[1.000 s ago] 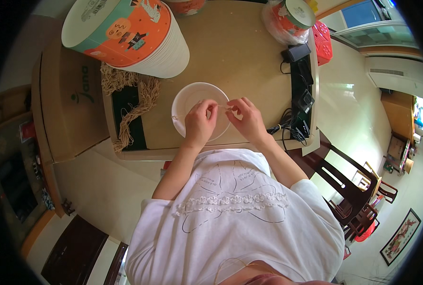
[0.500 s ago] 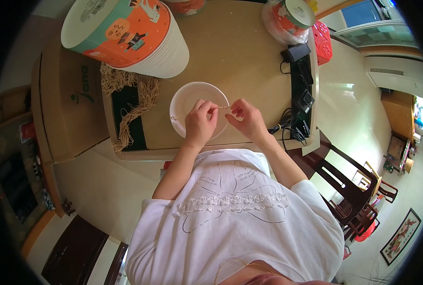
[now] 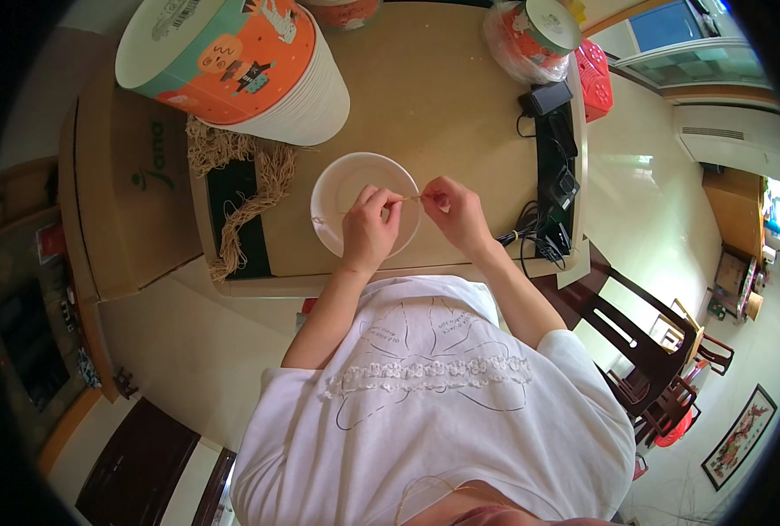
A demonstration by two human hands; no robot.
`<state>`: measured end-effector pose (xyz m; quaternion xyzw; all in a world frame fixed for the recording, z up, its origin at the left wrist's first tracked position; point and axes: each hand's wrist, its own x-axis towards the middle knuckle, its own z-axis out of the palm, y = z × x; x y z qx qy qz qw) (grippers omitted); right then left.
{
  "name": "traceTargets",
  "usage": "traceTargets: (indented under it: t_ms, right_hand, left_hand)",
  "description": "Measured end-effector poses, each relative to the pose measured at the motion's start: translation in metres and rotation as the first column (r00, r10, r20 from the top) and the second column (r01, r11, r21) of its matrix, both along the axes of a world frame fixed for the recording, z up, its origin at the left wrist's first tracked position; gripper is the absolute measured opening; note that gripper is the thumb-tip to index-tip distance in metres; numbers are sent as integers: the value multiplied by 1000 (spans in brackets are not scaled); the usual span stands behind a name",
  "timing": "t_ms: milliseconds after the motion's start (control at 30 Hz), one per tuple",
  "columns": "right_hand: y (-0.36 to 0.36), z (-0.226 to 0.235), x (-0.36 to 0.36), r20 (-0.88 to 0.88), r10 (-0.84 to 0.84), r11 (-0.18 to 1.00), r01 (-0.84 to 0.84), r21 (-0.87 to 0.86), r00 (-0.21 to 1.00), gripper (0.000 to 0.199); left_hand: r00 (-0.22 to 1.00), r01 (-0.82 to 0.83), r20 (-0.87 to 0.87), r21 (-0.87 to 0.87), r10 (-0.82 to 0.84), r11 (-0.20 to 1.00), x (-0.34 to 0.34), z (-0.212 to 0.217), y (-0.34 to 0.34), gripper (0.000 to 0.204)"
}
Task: Threading a string handle through a hole in a paper bowl to assemble packaging.
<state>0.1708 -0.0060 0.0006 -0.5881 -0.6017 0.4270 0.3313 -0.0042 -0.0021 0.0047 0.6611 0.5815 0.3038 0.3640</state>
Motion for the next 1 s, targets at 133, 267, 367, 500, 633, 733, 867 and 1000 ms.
traceTargets:
  t_ms: [133, 267, 367, 500, 633, 733, 867, 1000]
  right_hand:
    - [2, 13, -5, 83, -18, 998, 14, 55, 996, 16]
    - [1, 20, -15, 238, 46, 969, -102, 227, 970, 14]
    - [5, 13, -17, 287, 91, 968, -153, 199, 953, 12]
    - [3, 10, -17, 265, 66, 979, -114, 170, 962, 6]
    - [4, 9, -15, 265, 92, 982, -131, 133, 960, 8]
    - [2, 27, -16, 121, 61, 996, -68, 55, 991, 12]
    - [-1, 19, -4, 67, 18, 1000, -20, 21, 998, 15]
    - [-2, 23, -4, 149, 17, 998, -26, 54, 989, 16]
  left_hand:
    - [1000, 7, -10, -4, -7, 1000, -3, -2, -1, 4]
    - [999, -8, -34, -18, 7, 1000, -1, 2, -3, 5]
    - [1000, -21, -13, 1, 21, 1000, -2, 2, -2, 5]
    - [998, -39, -54, 59, 42, 997, -9, -4, -3, 5]
    - [996, -14, -94, -38, 10, 999, -11, -10, -3, 6]
    - [998, -19, -68, -58, 16, 998, -9, -9, -2, 12]
    - [999, -4, -41, -45, 2, 999, -4, 5, 2, 20]
    - [999, -7, -46, -26, 5, 1000, -3, 0, 1, 17]
